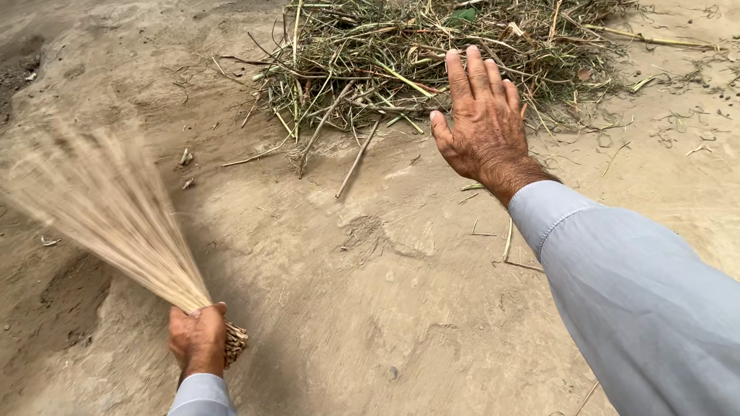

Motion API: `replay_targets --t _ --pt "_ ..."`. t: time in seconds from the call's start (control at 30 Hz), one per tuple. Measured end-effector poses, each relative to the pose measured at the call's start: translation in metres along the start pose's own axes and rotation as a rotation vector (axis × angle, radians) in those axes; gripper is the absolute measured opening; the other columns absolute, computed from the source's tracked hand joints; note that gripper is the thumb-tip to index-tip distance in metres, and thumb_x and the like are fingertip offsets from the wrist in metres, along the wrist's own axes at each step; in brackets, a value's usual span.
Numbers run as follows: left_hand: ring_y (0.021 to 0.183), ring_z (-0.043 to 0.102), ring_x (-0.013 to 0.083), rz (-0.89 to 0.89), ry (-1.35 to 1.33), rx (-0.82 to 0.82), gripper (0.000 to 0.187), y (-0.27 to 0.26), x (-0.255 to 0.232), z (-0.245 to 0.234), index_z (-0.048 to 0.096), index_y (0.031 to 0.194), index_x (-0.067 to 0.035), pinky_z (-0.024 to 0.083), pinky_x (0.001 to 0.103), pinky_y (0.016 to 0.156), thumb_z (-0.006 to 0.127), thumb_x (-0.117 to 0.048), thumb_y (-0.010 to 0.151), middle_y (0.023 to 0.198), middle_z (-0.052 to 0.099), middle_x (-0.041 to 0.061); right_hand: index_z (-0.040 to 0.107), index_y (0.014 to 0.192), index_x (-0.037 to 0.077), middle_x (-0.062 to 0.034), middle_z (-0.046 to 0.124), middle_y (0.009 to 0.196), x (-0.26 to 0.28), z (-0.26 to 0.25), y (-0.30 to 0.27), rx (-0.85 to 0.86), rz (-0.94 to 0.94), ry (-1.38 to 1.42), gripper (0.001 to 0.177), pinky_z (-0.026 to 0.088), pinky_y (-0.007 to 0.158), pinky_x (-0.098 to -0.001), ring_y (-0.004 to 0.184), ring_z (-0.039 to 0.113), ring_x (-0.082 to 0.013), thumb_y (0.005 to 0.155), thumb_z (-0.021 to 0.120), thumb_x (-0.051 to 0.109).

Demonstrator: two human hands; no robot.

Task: The person sweeps dirt across the ground toward a pile of debris using a handheld straw broom.

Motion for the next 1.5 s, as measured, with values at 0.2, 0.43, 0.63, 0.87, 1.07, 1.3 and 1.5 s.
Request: replay_targets --t 0.2,0.43,0.63,0.87,1.07,1.3,1.5 --pt "0.105 0.070 0.0316 -0.298 -0.275 -0.073 0.046 0.011 0.038 0.034 0.064 0.116 -0.002 0.053 0.044 0.095 0.084 -0.014 0.077 0.113 0.072 0.017 0.013 0.165 0.012 -0.0241 0.017 0.168 -0.012 -0.008 -0.003 -0.001 0.016 -0.003 0.080 0.020 0.123 -0.0567 0.152 0.024 -0.0416 0.102 0.051 0.043" --pt "0.104 0.070 0.0350 -0.276 -0.279 -0.014 0.044 -0.021 0.007 0.067 0.064 0.113 0.000 0.054 0.044 0.094 0.085 -0.017 0.078 0.115 0.071 0.022 0.011 0.165 0.015 -0.0226 0.015 0.168 -0.025 -0.010 -0.004 0.050 0.101 0.003 0.079 0.021 0.121 -0.0587 0.152 0.024 -0.0414 0.102 0.051 0.043" --pt "0.111 0.066 0.0310 0.023 0.071 0.288 0.050 -0.046 -0.048 0.093 0.065 0.126 -0.006 0.050 0.046 0.098 0.083 -0.022 0.082 0.118 0.070 0.017 0.009 0.165 0.017 -0.0234 0.013 0.168 -0.027 -0.007 -0.003 0.086 0.124 0.014 0.079 0.022 0.122 -0.0572 0.151 0.024 -0.0419 0.102 0.049 0.043" --pt "0.108 0.071 0.0286 0.109 0.097 0.370 0.047 -0.061 -0.081 0.100 0.068 0.128 -0.012 0.053 0.045 0.098 0.079 -0.018 0.083 0.115 0.076 0.013 0.014 0.164 0.016 -0.0232 0.015 0.168 -0.025 -0.008 -0.006 0.027 0.116 -0.007 0.078 0.023 0.123 -0.0568 0.151 0.025 -0.0431 0.101 0.052 0.043" --pt "0.106 0.070 0.0290 0.124 0.060 0.268 0.048 -0.033 -0.068 0.072 0.067 0.129 -0.012 0.053 0.046 0.095 0.080 -0.016 0.083 0.113 0.074 0.014 0.017 0.165 0.011 -0.0255 0.016 0.168 -0.028 -0.014 -0.008 -0.050 0.096 0.016 0.078 0.023 0.121 -0.0598 0.152 0.024 -0.0452 0.102 0.053 0.040" --pt "0.107 0.070 0.0287 -0.033 -0.083 0.061 0.042 0.013 -0.023 0.020 0.068 0.121 -0.009 0.054 0.046 0.092 0.083 -0.016 0.082 0.114 0.074 0.014 0.017 0.164 0.013 -0.0247 0.015 0.168 -0.033 -0.014 -0.008 -0.031 0.125 0.031 0.079 0.023 0.120 -0.0604 0.151 0.023 -0.0452 0.100 0.056 0.038" --pt "0.110 0.069 0.0320 -0.163 -0.182 -0.114 0.041 0.028 -0.001 0.010 0.067 0.117 -0.004 0.053 0.043 0.096 0.082 -0.017 0.082 0.119 0.072 0.019 0.018 0.164 0.011 -0.0273 0.016 0.167 -0.042 -0.007 -0.010 -0.044 0.092 0.021 0.079 0.024 0.119 -0.0628 0.151 0.023 -0.0474 0.101 0.054 0.040"
Point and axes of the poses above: each hand's wrist, its own y-axis towards the middle knuckle, its own z-axis out of the palm, x = y × z, the point moved 10 cm from there along y, towards the middle knuckle
